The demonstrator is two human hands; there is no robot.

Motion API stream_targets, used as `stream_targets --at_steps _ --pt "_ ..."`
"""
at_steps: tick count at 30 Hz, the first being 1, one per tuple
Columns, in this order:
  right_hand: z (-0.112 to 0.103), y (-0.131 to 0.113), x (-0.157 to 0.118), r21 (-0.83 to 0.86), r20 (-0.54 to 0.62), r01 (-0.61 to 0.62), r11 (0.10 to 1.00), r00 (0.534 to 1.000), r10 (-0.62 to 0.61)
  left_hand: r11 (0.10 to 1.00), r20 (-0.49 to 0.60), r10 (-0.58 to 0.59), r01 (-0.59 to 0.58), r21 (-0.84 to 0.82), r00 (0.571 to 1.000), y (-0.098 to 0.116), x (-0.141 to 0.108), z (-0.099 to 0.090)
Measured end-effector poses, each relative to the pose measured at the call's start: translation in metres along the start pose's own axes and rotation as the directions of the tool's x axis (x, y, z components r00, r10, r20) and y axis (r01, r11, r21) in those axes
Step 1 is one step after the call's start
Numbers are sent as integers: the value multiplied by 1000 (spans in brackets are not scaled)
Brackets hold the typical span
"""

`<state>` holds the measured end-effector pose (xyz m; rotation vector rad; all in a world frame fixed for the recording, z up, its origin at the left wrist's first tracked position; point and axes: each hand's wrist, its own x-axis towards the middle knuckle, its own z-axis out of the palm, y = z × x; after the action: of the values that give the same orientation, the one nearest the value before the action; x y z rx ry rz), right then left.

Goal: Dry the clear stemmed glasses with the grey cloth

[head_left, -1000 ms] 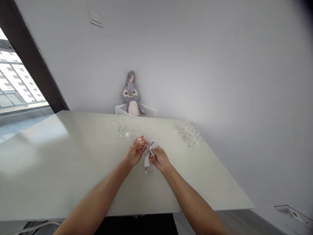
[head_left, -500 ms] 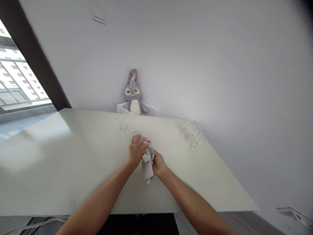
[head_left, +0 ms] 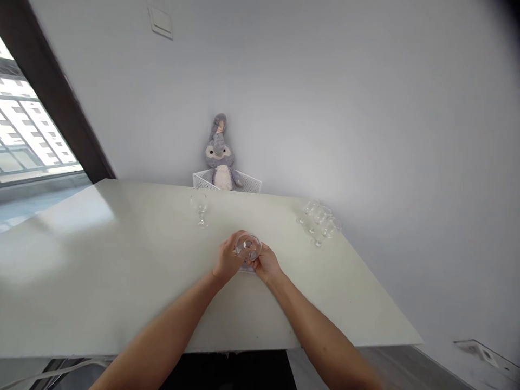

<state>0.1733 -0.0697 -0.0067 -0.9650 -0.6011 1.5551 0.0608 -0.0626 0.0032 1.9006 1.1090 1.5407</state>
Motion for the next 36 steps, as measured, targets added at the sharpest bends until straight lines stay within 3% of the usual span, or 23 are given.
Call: stream_targets --at_steps 4,7,9,12,13,15,17,20,24,26,30,36 --pt "1 4 -2 -125 -29 -18 992 999 14 996 -86 6 2 94 996 -5 3 -2" --pt "3 6 -12 -446 122 19 895 992 40 1000 -166 5 -2 15 986 -10 10 -8" --pt "6 5 -20 -695 249 187 694 968 -12 1000 -215 2 -8 -28 977 -14 15 -12" --pt "8 -1 -29 -850 375 440 290 892 -253 998 -262 3 -18 -57 965 -17 18 -14" --pt "7 -4 -30 -862 382 466 199 855 -350 998 -259 5 -22 -61 966 -17 17 -13" --pt "4 -10 -28 -879 340 459 128 792 -508 998 -190 16 -27 -52 982 -17 13 -10" --pt "1 -15 -24 -869 289 462 180 766 -574 999 -75 40 -41 -13 996 -16 7 -5" --pt "-1 -17 -19 -763 288 537 360 781 -554 997 31 65 -66 36 997 -16 -1 5" --pt "1 -12 -14 -572 306 522 633 851 -426 999 43 26 -27 30 999 -22 -6 12" --pt "0 -8 -11 -533 315 460 710 887 -338 1000 94 10 -12 20 996 -25 -6 14" --pt "-5 -6 -3 -569 185 388 725 920 -346 998 262 -62 54 40 963 -30 -7 14" --pt "-38 -40 -3 -590 -80 362 721 863 -499 969 378 -107 11 247 920 -33 -7 14"
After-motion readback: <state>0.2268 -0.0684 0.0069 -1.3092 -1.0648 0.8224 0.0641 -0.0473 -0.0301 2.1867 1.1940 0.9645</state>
